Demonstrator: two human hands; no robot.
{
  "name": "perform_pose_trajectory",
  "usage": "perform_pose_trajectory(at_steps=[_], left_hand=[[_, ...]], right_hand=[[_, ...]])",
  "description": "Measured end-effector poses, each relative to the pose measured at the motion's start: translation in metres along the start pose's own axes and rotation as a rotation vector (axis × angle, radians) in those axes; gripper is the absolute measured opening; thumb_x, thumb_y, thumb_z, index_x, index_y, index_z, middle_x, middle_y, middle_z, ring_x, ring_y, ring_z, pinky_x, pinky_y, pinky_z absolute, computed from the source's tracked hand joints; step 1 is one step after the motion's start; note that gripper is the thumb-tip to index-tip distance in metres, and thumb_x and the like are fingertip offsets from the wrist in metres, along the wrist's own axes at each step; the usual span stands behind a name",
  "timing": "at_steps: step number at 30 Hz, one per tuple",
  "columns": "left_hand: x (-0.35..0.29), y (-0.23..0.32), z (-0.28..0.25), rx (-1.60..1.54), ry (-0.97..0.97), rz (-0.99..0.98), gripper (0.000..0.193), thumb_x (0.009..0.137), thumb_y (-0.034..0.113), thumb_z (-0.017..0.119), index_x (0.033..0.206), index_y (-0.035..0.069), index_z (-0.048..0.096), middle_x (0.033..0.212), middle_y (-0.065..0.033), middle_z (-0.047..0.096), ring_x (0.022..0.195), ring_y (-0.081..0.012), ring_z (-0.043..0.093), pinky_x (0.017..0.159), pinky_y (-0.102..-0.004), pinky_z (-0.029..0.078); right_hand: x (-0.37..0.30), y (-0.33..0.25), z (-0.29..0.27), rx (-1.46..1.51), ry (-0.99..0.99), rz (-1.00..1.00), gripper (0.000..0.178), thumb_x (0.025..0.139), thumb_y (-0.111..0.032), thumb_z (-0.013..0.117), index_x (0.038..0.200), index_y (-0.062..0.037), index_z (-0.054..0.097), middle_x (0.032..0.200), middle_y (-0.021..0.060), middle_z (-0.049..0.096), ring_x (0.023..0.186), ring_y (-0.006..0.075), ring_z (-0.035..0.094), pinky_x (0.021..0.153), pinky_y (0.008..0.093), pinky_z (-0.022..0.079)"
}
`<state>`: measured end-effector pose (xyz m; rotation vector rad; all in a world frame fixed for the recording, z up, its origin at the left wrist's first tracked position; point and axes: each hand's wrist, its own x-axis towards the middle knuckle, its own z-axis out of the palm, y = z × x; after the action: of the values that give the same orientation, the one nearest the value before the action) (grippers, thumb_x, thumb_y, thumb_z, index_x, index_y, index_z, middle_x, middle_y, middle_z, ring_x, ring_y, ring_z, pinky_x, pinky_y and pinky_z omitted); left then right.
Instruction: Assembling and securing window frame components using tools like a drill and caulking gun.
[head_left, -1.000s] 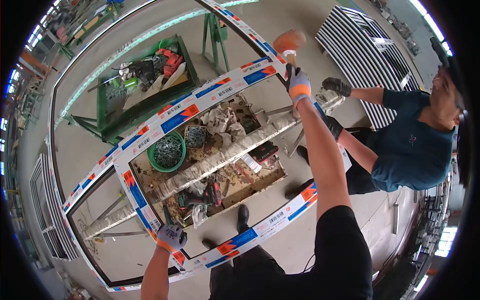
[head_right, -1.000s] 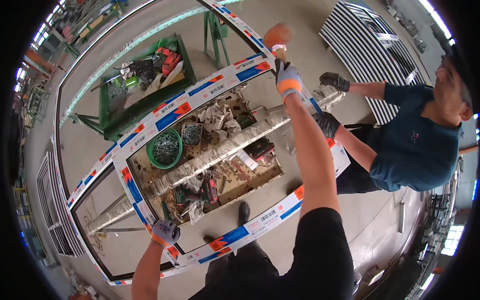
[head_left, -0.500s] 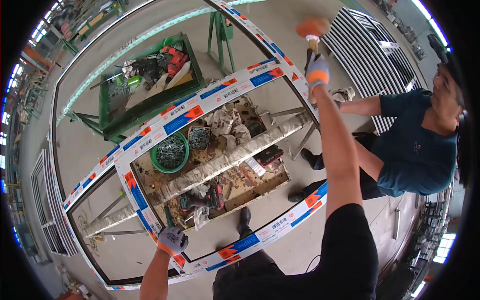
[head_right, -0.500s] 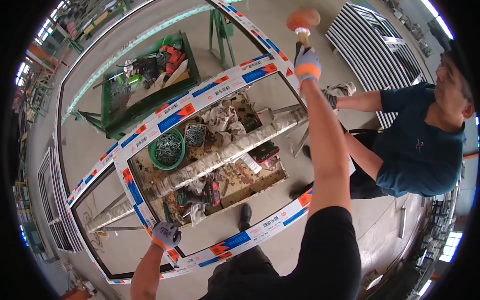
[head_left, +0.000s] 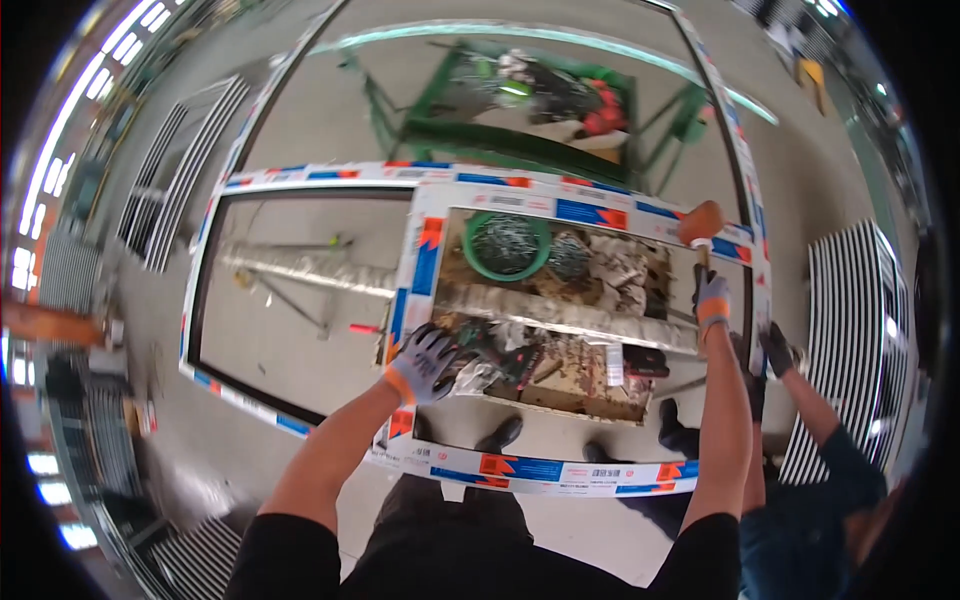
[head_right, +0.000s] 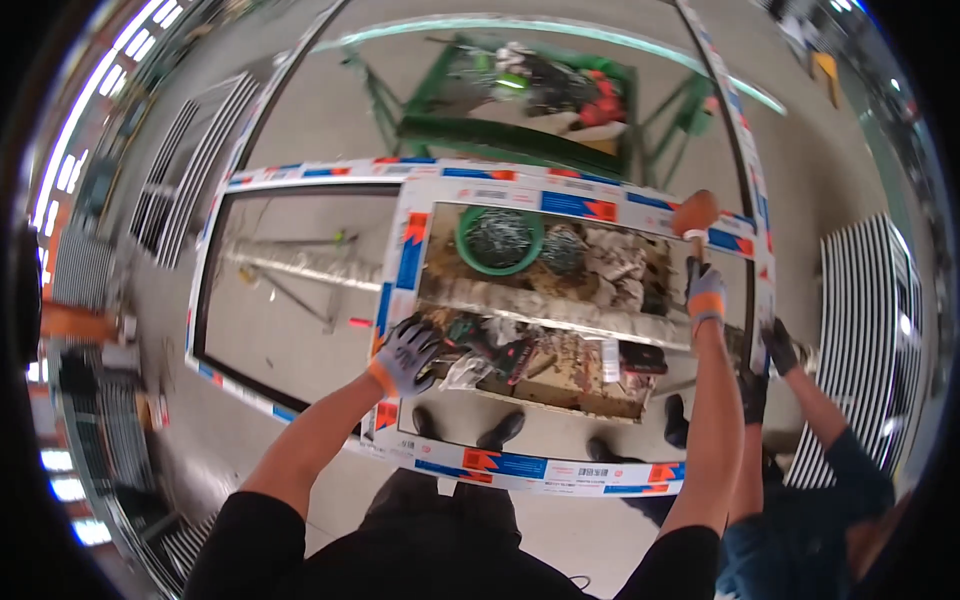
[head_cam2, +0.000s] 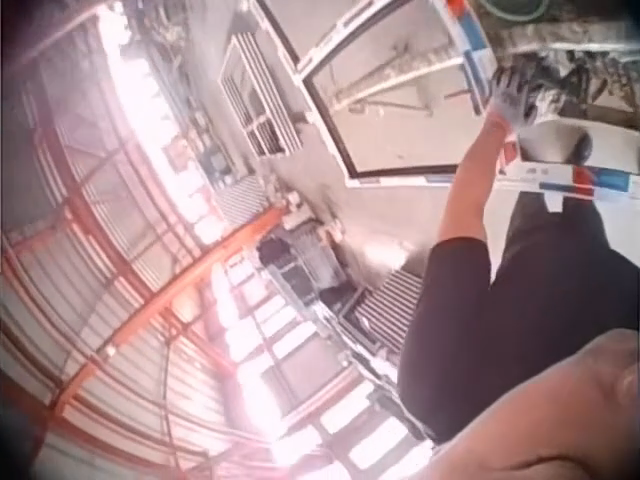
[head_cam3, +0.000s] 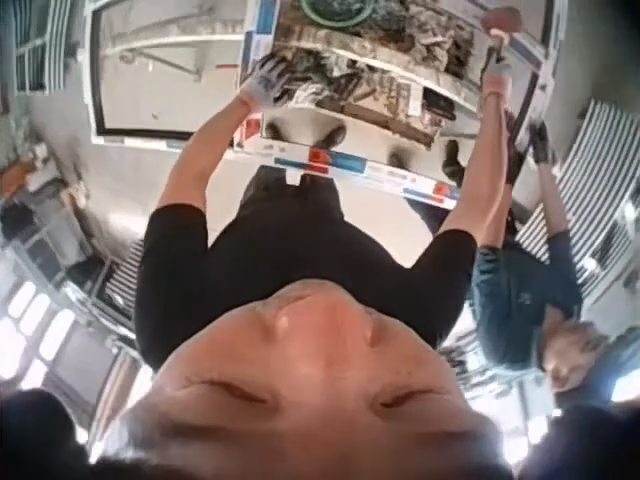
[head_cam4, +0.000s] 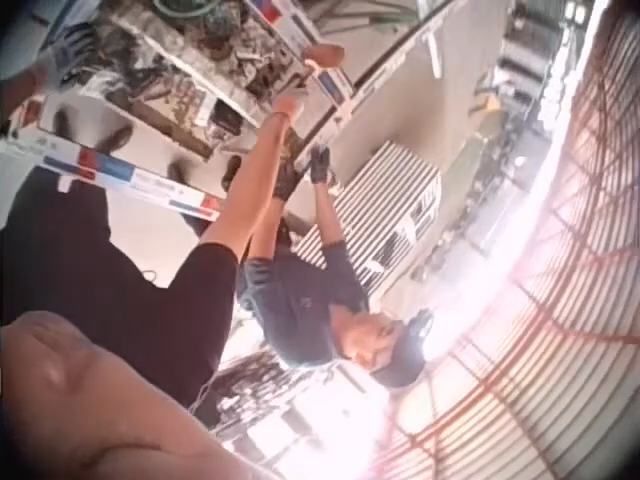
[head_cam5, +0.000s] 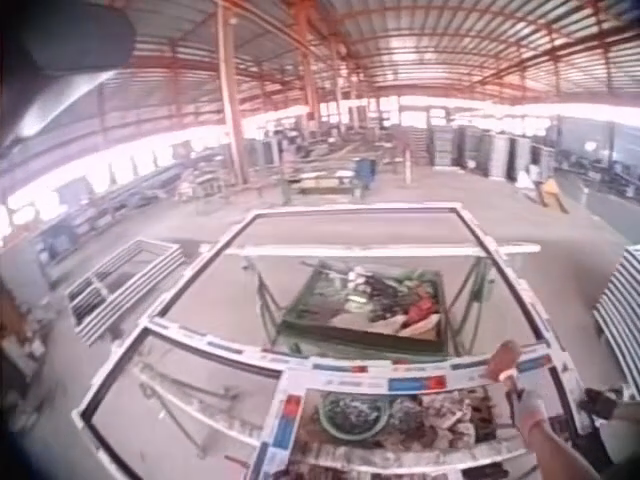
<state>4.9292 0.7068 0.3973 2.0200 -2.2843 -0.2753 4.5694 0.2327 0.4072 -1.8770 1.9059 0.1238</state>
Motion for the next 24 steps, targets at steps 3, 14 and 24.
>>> perform_pose_trajectory(at_steps=[3,14,24], left_hand=[[-0.001,-0.002,0.008,-0.042,0.03,-0.004,0.053,0.079,0.043,0.059,0.111,0.001,0.064,0.118,-0.0159,0.058,0.121,-0.0348,0.046,0.113,-0.0537,0.023],[0.005,0.0,0.003,-0.109,-0.189,-0.041,0.045,0.084,0.045,0.053,0.1,0.006,0.067,0.107,-0.0116,0.062,0.113,-0.03,0.051,0.114,-0.0551,0.019],[-0.01,-0.004,0.013,-0.135,0.184,0.043,0.044,0.083,0.044,0.055,0.102,0.005,0.066,0.101,-0.0102,0.063,0.108,-0.0291,0.054,0.113,-0.0543,0.02]], right_hand=[[-0.082,-0.109,0.029,-0.034,0.246,-0.573,0.043,0.095,-0.043,0.053,0.11,-0.0039,0.061,0.088,0.024,0.067,0.084,0.0412,0.065,0.075,0.0477,0.05],[-0.19,-0.329,0.162,-0.146,0.085,-0.797,0.043,0.095,-0.045,0.048,0.108,-0.0041,0.054,0.09,0.0218,0.069,0.087,0.0385,0.067,0.076,0.0503,0.051],[-0.255,-0.196,0.194,0.078,-0.164,-0.443,0.04,0.093,-0.037,0.059,0.105,0.0011,0.061,0.094,0.0258,0.067,0.086,0.0424,0.064,0.074,0.0476,0.051]])
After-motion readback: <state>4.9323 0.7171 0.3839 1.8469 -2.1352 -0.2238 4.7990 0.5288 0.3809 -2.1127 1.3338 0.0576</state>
